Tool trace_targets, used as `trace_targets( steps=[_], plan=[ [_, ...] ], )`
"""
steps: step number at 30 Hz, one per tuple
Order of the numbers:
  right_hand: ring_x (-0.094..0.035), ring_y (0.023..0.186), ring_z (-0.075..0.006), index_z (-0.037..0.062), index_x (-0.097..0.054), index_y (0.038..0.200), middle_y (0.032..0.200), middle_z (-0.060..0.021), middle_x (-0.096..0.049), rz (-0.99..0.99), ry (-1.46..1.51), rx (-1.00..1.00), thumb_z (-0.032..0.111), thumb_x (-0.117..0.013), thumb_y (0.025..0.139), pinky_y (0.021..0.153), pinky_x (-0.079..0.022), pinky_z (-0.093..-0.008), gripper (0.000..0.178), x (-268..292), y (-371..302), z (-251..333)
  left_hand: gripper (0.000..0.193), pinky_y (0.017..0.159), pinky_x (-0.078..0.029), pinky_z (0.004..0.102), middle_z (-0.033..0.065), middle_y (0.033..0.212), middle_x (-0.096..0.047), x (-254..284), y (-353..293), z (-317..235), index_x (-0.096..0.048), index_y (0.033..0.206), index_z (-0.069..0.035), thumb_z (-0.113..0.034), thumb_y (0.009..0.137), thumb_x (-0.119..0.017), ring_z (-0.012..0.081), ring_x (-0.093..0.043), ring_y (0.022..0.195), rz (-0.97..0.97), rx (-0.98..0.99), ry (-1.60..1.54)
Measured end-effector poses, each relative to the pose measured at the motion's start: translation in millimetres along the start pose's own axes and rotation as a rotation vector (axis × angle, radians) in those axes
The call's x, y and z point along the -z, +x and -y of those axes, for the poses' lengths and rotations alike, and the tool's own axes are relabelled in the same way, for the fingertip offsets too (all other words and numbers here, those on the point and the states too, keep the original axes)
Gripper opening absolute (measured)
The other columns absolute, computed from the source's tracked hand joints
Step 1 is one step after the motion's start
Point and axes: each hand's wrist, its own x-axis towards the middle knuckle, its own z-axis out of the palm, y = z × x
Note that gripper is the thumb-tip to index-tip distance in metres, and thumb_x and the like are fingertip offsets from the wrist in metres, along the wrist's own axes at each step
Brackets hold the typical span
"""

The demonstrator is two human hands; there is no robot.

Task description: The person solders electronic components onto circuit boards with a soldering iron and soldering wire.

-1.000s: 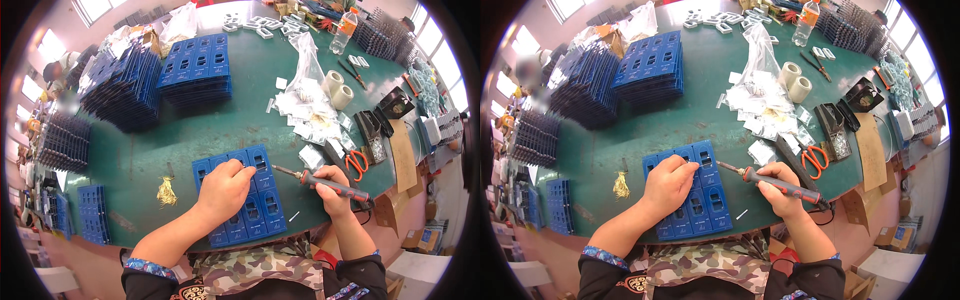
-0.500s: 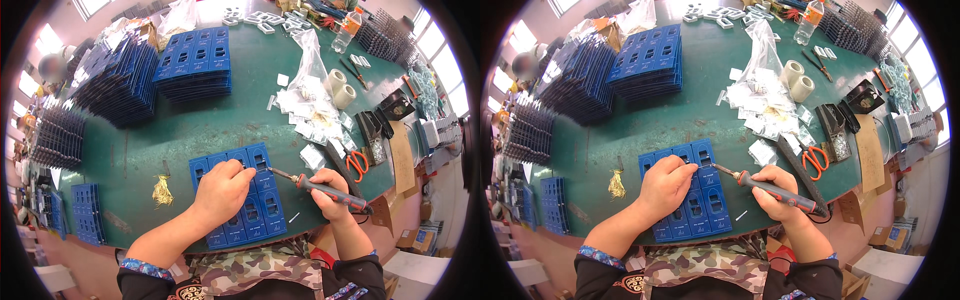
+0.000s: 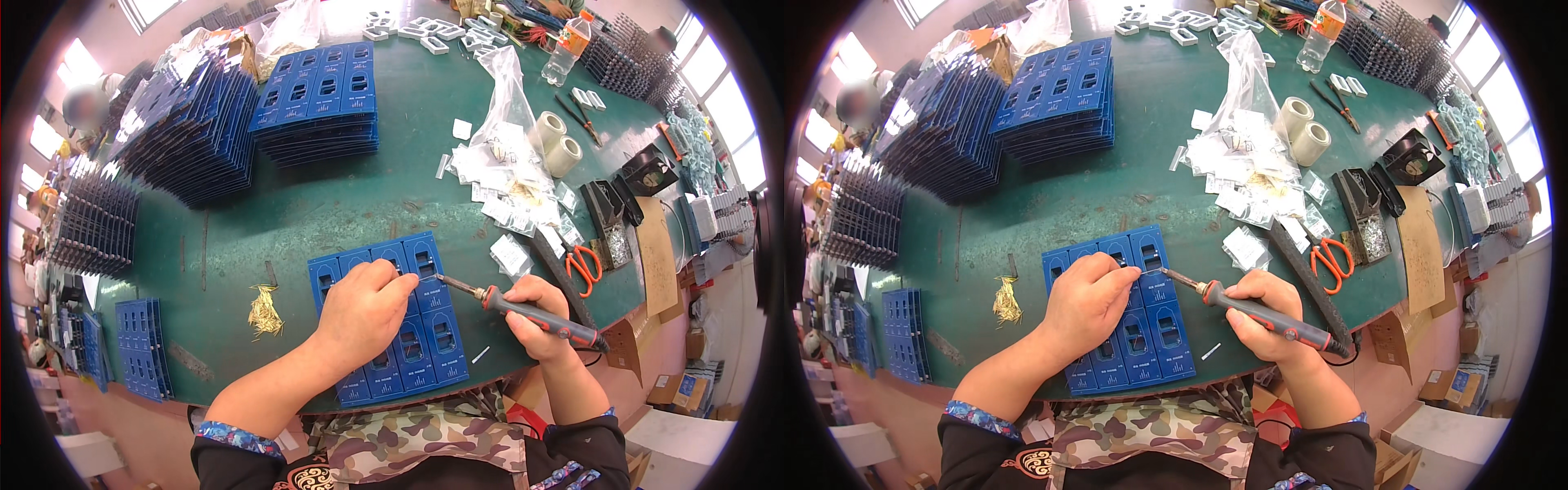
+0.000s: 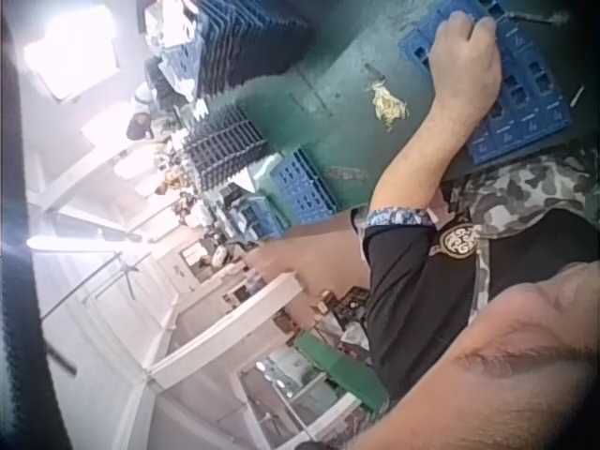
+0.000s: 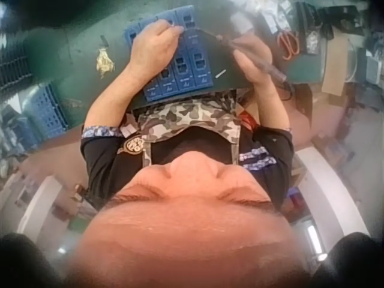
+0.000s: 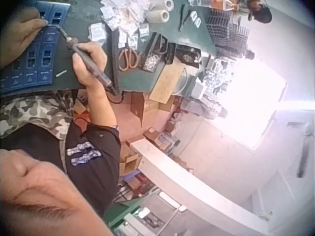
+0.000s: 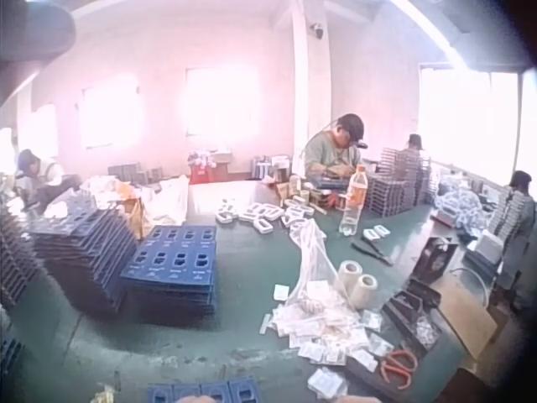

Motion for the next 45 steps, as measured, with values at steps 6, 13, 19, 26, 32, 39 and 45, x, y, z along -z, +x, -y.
trace_targets(
  steps=[6, 13, 19, 26, 32, 39, 45],
  plan=[
    [-0.056, 0.063, -0.0177, -0.0010, -0.063, 0.094, 0.075, -0.0098, -0.061, -0.030, 0.035, 0.019, 0.002, -0.067, 0.074, 0.057, -0.043, -0.0303, 0.021, 1.2, -3.9, -4.1, 0.018, 0.062, -0.050, 0.0386, 0.0094, 0.080, -0.059, -0.2, -0.6, 0.3, -0.068, 0.097, -0.003, 0.000, 0.079, -0.069, 0.0284, -0.060, 0.073, -0.006, 0.007, -0.012],
    [-0.058, 0.064, -0.0194, -0.0012, -0.063, 0.094, 0.076, -0.0112, -0.063, 0.014, 0.001, 0.055, 0.002, -0.069, 0.074, 0.058, -0.045, -0.0306, 0.022, 0.7, -0.1, 0.1, 0.019, 0.062, -0.050, 0.0390, 0.0091, 0.080, -0.059, 0.3, -1.3, -0.1, -0.068, 0.098, -0.004, -0.001, 0.079, -0.069, 0.0287, -0.060, 0.073, 0.012, 0.004, 0.002],
    [-0.059, 0.064, -0.0203, -0.0011, -0.064, 0.094, 0.076, -0.0116, -0.063, 0.013, -0.008, 0.050, 0.003, -0.070, 0.073, 0.058, -0.045, -0.0310, 0.022, -0.2, -0.8, -0.3, 0.019, 0.062, -0.050, 0.0391, 0.0090, 0.081, -0.059, -0.4, -1.0, -0.7, -0.068, 0.097, -0.004, -0.001, 0.079, -0.069, 0.0288, -0.060, 0.073, 0.013, 0.004, 0.014],
    [-0.060, 0.064, -0.0206, -0.0011, -0.063, 0.094, 0.077, -0.0118, -0.063, 0.028, -0.032, 0.054, 0.003, -0.070, 0.073, 0.058, -0.045, -0.0312, 0.022, 0.6, 1.1, 2.5, 0.018, 0.062, -0.050, 0.0389, 0.0086, 0.080, -0.059, 1.2, 0.2, -2.8, -0.068, 0.096, -0.004, -0.001, 0.078, -0.069, 0.0286, -0.060, 0.072, 0.028, 0.007, 0.034],
    [-0.058, 0.066, -0.0191, -0.0013, -0.063, 0.095, 0.079, -0.0112, -0.063, 0.040, -0.019, 0.046, 0.003, -0.069, 0.075, 0.059, -0.045, -0.0307, 0.021, 2.2, -1.3, -0.6, 0.018, 0.061, -0.050, 0.0381, 0.0086, 0.080, -0.059, -0.9, 0.2, -1.3, -0.069, 0.096, -0.004, -0.001, 0.079, -0.070, 0.0281, -0.060, 0.072, 0.006, -0.009, 0.029],
    [-0.053, 0.068, -0.0143, -0.0018, -0.062, 0.098, 0.082, -0.0082, -0.060, -0.102, 0.099, -0.032, 0.003, -0.066, 0.079, 0.062, -0.042, -0.0279, 0.020, 4.4, -2.8, -2.0, 0.018, 0.062, -0.050, 0.0381, 0.0100, 0.080, -0.059, 8.9, 6.4, 2.4, -0.068, 0.098, -0.003, -0.001, 0.080, -0.069, 0.0292, -0.061, 0.073, -0.045, 0.009, -0.002],
    [-0.051, 0.067, -0.0070, -0.0006, -0.059, 0.099, 0.083, -0.0034, -0.060, -0.052, 0.059, -0.174, 0.003, -0.067, 0.082, 0.059, -0.040, -0.0239, 0.019, -1.8, 16.1, 12.6, 0.018, 0.063, -0.051, 0.0387, 0.0101, 0.081, -0.059, 3.7, 13.3, 9.9, -0.068, 0.098, -0.004, -0.001, 0.081, -0.068, 0.0297, -0.061, 0.074, -0.040, -0.004, 0.034]
  ],
)
